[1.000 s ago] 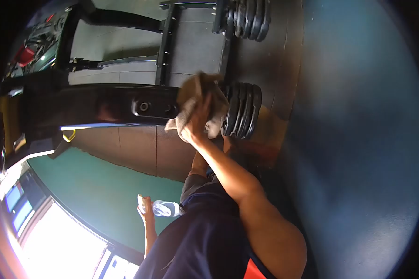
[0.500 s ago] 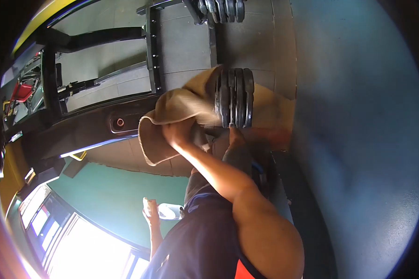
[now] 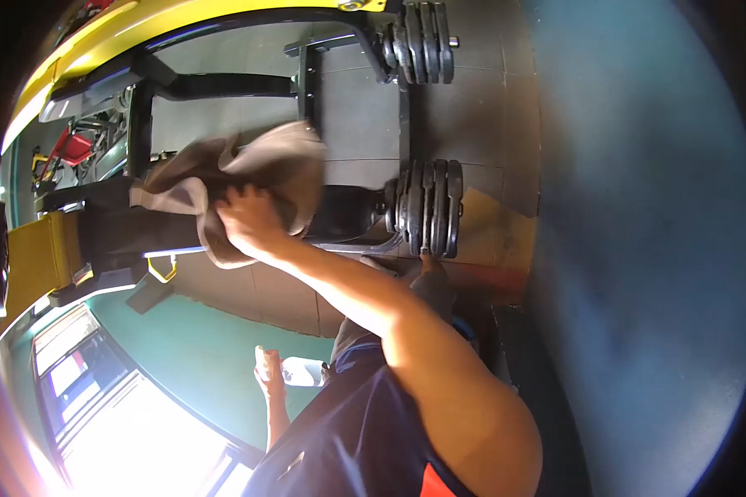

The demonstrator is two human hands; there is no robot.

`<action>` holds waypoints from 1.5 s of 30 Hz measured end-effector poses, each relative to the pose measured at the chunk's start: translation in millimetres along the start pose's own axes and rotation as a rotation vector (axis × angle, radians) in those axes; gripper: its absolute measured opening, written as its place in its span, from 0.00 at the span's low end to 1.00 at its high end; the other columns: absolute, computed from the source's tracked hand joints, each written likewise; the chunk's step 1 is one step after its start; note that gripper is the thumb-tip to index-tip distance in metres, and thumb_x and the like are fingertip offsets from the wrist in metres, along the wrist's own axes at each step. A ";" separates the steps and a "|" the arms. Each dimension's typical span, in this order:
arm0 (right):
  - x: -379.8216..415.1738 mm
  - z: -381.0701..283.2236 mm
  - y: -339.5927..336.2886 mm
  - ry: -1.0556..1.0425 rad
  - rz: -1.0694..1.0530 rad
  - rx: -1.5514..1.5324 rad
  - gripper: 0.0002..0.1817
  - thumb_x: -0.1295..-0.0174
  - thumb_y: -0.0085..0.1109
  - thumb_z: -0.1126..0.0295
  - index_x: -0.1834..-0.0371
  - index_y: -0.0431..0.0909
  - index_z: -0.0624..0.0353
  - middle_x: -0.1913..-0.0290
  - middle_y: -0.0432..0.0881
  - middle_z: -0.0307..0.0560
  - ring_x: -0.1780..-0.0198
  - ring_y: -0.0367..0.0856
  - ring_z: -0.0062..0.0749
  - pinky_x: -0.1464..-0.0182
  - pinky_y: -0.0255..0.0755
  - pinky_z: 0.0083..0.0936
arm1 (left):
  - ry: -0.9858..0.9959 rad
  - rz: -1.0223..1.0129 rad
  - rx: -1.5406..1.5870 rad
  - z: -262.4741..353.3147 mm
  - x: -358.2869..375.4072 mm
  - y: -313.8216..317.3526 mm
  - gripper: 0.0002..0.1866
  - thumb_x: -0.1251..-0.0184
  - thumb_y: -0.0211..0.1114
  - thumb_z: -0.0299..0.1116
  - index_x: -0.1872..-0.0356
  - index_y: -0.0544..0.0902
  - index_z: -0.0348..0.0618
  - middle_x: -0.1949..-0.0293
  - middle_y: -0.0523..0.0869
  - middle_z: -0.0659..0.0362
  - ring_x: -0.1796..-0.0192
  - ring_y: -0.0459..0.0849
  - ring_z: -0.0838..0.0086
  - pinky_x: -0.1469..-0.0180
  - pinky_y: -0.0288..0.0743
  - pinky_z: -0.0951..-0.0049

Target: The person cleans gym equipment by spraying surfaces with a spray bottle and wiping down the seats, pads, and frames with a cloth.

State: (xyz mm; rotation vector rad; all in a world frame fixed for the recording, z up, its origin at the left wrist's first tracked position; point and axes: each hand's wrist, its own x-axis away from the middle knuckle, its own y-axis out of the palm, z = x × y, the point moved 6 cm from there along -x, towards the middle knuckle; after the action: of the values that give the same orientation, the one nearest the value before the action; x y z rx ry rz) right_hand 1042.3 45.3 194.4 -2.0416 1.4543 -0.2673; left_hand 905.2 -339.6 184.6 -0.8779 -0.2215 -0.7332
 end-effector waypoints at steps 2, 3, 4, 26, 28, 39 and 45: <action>-16.2 -15.9 4.1 -0.068 -0.116 0.038 0.17 0.40 0.55 0.66 0.51 0.79 0.64 0.45 0.78 0.63 0.50 0.77 0.51 0.52 0.72 0.50 | -0.045 0.024 -0.018 -7.0 3.2 2.1 0.14 0.34 0.71 0.41 0.63 0.83 0.40 0.75 0.80 0.65 0.72 0.75 0.82 0.70 0.70 0.77; -11.2 -15.0 10.4 -0.110 -0.056 0.137 0.19 0.41 0.56 0.65 0.48 0.79 0.64 0.44 0.77 0.66 0.51 0.77 0.51 0.53 0.72 0.50 | -0.071 0.029 -0.041 -7.0 3.7 -3.5 0.13 0.34 0.71 0.41 0.63 0.83 0.40 0.75 0.80 0.65 0.72 0.75 0.82 0.70 0.70 0.77; 11.2 -13.2 2.2 -0.264 0.125 0.209 0.25 0.40 0.58 0.63 0.42 0.76 0.66 0.39 0.73 0.68 0.49 0.76 0.54 0.52 0.71 0.49 | -0.065 0.014 -0.028 -16.4 -0.1 -6.7 0.13 0.34 0.71 0.41 0.63 0.83 0.41 0.74 0.80 0.64 0.72 0.76 0.81 0.70 0.71 0.77; 157.2 266.4 38.0 0.840 0.124 -0.655 0.29 0.24 0.43 0.51 0.37 0.75 0.66 0.40 0.81 0.61 0.37 0.78 0.44 0.35 0.69 0.33 | -0.114 -0.066 -0.082 -16.9 -6.5 -3.1 0.16 0.34 0.72 0.43 0.61 0.83 0.38 0.71 0.82 0.64 0.70 0.76 0.82 0.68 0.71 0.77; 145.6 274.6 37.0 0.878 -0.012 -0.599 0.29 0.24 0.43 0.51 0.36 0.74 0.66 0.40 0.81 0.62 0.36 0.78 0.44 0.35 0.69 0.33 | -0.132 -0.102 -0.133 -5.8 -6.3 2.4 0.15 0.34 0.71 0.41 0.60 0.83 0.38 0.71 0.81 0.64 0.70 0.76 0.81 0.68 0.71 0.76; 115.7 115.1 3.4 0.252 0.314 -0.015 0.61 0.57 0.80 0.54 0.23 0.52 0.64 0.27 0.61 0.67 0.24 0.58 0.61 0.22 0.43 0.57 | 0.172 -0.085 -0.074 -41.4 -22.1 -22.4 0.13 0.32 0.69 0.41 0.62 0.82 0.40 0.76 0.78 0.65 0.73 0.73 0.82 0.70 0.69 0.76; 146.0 129.5 41.4 0.220 0.437 0.369 0.39 0.28 0.51 0.50 0.28 0.59 0.77 0.24 0.47 0.79 0.20 0.37 0.70 0.23 0.35 0.67 | 0.116 0.059 0.187 -131.1 -40.6 -34.3 0.10 0.31 0.68 0.39 0.62 0.82 0.42 0.73 0.78 0.67 0.72 0.72 0.84 0.70 0.66 0.78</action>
State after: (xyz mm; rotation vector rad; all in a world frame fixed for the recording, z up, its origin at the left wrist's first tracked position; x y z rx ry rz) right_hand 1128.4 -49.4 41.4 -1.3978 1.7876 -0.5425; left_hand 837.7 -434.3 104.0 -0.6594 -0.1571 -0.6939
